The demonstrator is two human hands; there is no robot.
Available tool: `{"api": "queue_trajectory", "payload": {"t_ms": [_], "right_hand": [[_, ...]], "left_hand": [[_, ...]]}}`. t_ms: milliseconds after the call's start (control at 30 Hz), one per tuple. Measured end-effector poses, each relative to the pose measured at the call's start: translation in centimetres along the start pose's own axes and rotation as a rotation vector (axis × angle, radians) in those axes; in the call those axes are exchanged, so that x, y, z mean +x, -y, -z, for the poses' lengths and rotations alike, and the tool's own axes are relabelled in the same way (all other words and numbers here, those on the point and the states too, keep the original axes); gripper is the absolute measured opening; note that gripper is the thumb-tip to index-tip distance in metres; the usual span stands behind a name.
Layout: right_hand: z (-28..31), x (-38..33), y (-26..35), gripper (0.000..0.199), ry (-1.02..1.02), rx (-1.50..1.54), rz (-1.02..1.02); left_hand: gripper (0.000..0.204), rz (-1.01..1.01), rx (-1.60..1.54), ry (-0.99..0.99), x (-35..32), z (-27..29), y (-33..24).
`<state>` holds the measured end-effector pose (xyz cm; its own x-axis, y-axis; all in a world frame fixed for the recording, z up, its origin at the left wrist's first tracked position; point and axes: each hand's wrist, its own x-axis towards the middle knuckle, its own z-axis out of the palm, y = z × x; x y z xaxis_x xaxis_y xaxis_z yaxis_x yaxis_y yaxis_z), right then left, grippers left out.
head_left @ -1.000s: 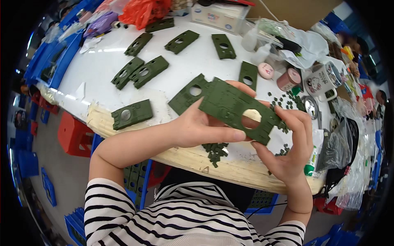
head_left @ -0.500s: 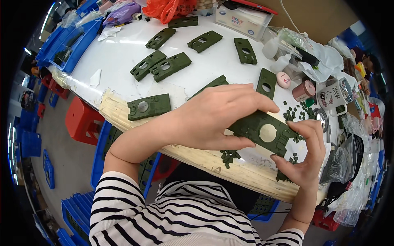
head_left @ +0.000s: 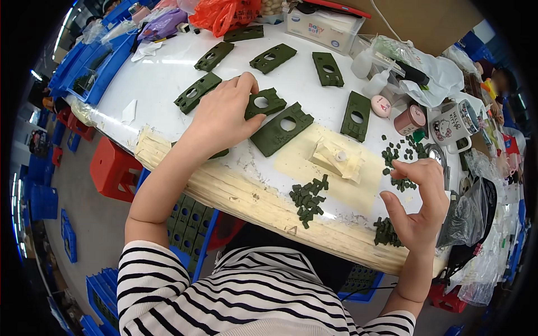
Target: Assembling plastic toy tank chassis by applying glue and attaching various small green components.
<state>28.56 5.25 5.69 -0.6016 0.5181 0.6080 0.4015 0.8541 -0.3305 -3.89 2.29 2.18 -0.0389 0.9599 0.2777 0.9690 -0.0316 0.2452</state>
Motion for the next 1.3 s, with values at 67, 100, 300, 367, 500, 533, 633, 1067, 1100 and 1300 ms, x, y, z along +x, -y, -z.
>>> {"api": "queue_trajectory", "payload": {"t_ms": [67,100,300,367,500,533,633,1067,1100,1300], "right_hand": [[0.0,0.0,-0.1,0.034,0.004,-0.011,0.013],[0.0,0.0,-0.1,0.034,0.006,-0.016,0.020],[0.1,-0.1,-0.3,0.028,0.010,-0.040,0.029],[0.2,-0.1,-0.2,0.027,0.011,-0.058,0.030],[0.3,-0.1,-0.3,0.025,0.003,-0.061,0.027],[0.3,-0.1,-0.3,0.024,0.002,-0.066,0.029],[0.2,0.0,-0.4,0.022,-0.004,-0.073,0.036],[1.7,-0.2,-4.2,0.012,-0.082,-0.078,-0.246],[2.2,-0.2,-4.9,0.011,-0.010,-0.112,-0.278],[2.8,-1.4,-8.5,0.010,0.339,-0.105,-0.545]], "left_hand": [[0.041,-0.029,0.014,0.010,0.0,-0.5,0.4],[0.041,-0.043,0.021,0.015,0.0,-0.7,0.5],[0.041,0.000,-0.008,0.119,-0.1,-0.6,0.1],[0.041,0.044,-0.086,0.103,0.0,-0.2,0.5],[0.046,0.097,0.142,-0.064,0.4,1.2,3.1],[0.049,0.111,0.235,-0.075,0.5,1.3,4.1],[0.050,0.210,0.336,0.102,0.5,1.7,6.0],[0.045,-0.137,-0.172,-0.204,0.0,4.3,-1.0],[0.046,-0.212,-0.214,-0.228,0.1,4.3,-2.5],[0.056,-0.533,-0.346,-0.209,0.3,3.4,-10.0]]}}
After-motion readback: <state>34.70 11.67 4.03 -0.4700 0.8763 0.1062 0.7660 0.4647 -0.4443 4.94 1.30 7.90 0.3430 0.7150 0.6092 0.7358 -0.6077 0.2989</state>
